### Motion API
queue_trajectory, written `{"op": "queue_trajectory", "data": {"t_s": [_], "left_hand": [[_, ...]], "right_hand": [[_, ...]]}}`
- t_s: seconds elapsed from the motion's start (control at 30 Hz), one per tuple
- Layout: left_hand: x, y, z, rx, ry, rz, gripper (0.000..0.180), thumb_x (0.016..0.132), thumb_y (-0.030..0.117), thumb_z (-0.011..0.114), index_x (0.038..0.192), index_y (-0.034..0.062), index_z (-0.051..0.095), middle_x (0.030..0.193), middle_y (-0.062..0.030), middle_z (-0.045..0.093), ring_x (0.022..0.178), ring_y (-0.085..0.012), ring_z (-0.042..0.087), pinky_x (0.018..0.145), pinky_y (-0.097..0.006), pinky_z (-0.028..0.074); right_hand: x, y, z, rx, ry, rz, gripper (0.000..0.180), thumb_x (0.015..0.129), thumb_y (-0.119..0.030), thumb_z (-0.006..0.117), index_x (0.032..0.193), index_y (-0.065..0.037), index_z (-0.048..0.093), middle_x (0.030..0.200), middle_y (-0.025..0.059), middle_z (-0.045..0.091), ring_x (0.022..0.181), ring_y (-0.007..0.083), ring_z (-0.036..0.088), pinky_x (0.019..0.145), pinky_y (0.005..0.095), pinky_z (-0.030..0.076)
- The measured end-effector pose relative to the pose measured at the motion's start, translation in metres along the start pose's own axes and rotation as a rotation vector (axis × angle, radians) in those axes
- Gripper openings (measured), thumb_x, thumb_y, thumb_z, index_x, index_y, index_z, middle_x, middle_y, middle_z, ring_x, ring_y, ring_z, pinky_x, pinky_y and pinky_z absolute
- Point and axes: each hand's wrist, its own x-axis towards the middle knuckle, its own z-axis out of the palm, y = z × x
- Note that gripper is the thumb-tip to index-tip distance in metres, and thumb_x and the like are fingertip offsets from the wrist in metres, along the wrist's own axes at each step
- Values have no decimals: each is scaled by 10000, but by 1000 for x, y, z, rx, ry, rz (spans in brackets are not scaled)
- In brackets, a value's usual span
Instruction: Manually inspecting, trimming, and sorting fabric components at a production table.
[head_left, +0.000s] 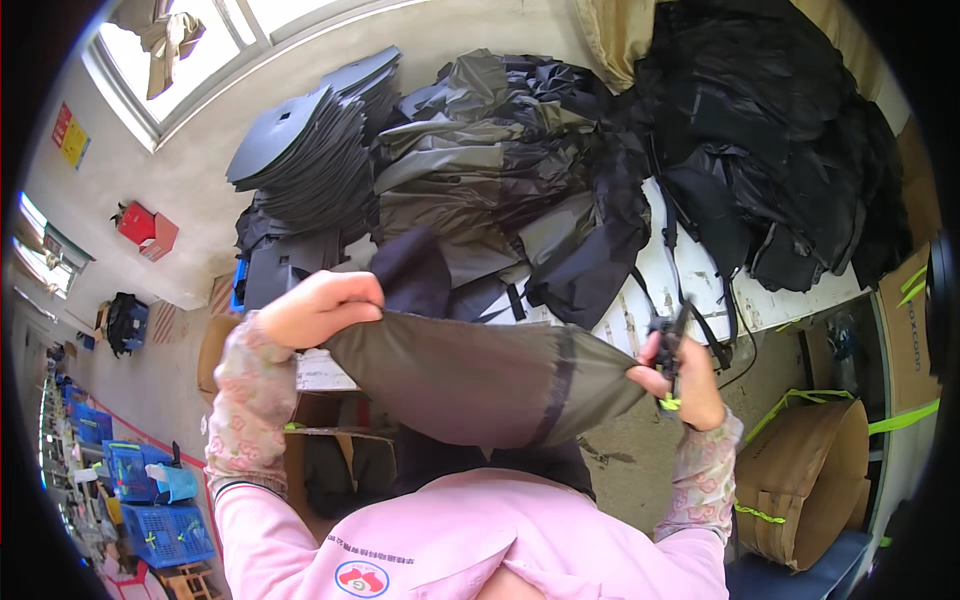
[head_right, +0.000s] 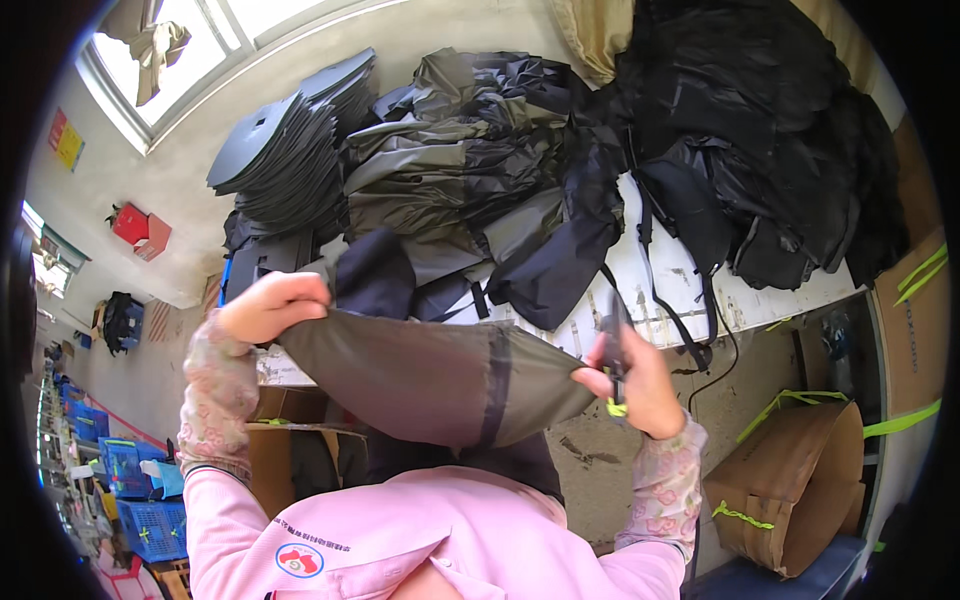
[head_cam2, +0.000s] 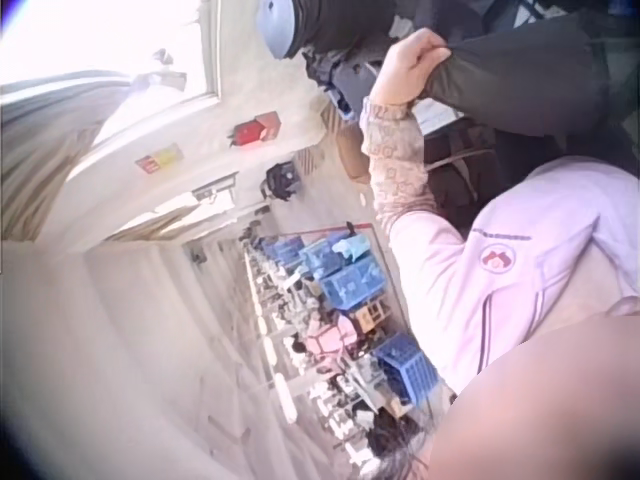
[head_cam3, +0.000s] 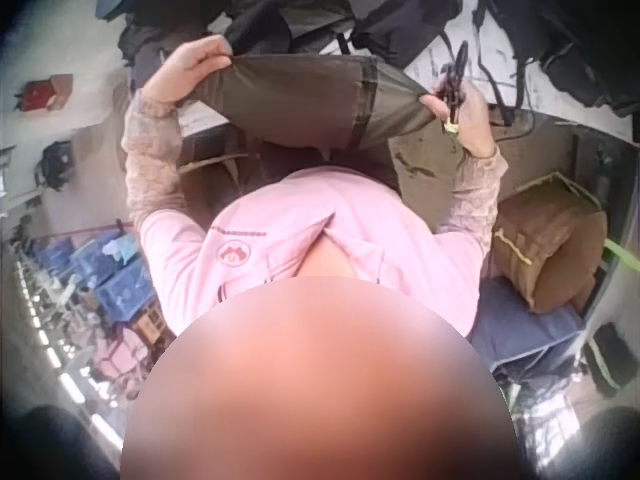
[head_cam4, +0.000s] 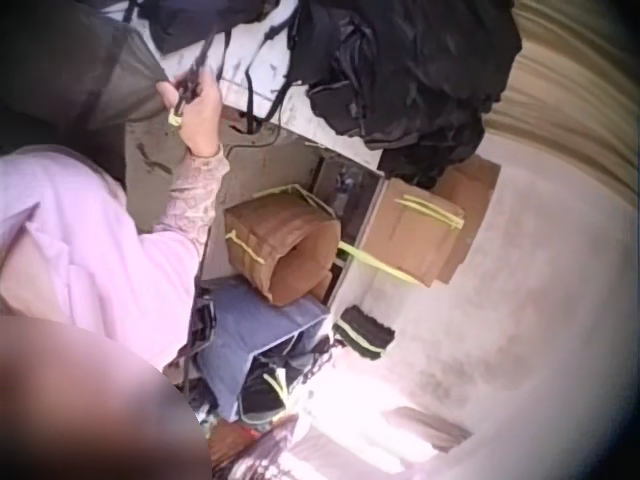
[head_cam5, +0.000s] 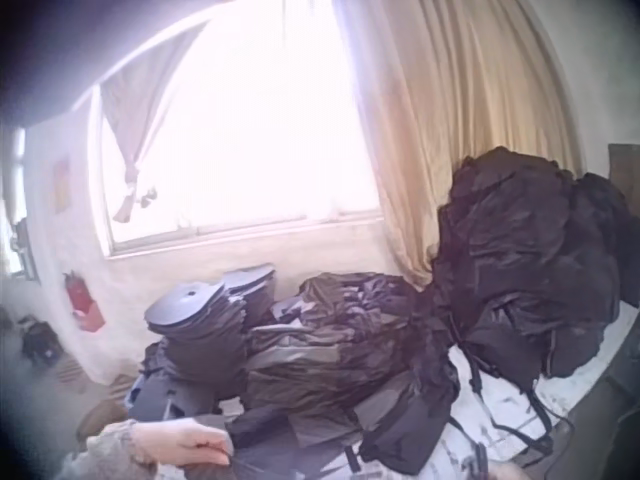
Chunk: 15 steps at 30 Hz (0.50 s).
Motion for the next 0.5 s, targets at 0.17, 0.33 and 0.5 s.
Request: {"op": "queue_trajectory", "data": {"t_s": [0.17, 0.33, 0.5], "left_hand": [[18, -51, 93, 343, -36, -67, 325, 836, 285, 719, 1073, 74, 652, 1099, -143, 649, 1043, -358, 603, 873, -437, 498], [59, -31, 179, -54, 50, 95, 473, 840, 372, 734, 1126, 22, 592, 1097, -160, 613, 1039, -325, 581, 895, -388, 472], [63, -48, 205, -536, -54, -119, 343, 798, 233, 796, 1003, 30, 609, 868, -50, 615, 809, -166, 567, 749, -299, 476]], "right_hand": [[7, 49, 44, -47, -110, 85, 327, 753, -159, 837, 903, -31, 575, 776, 7, 602, 696, 75, 531, 646, 253, 473], [0, 49, 62, -91, -164, 98, 341, 756, -161, 835, 897, -10, 564, 770, 41, 615, 701, 95, 538, 660, 272, 478], [-14, 47, 60, -159, -264, 147, 353, 754, -161, 832, 880, -2, 543, 762, 79, 611, 668, 148, 541, 646, 311, 474]]}}
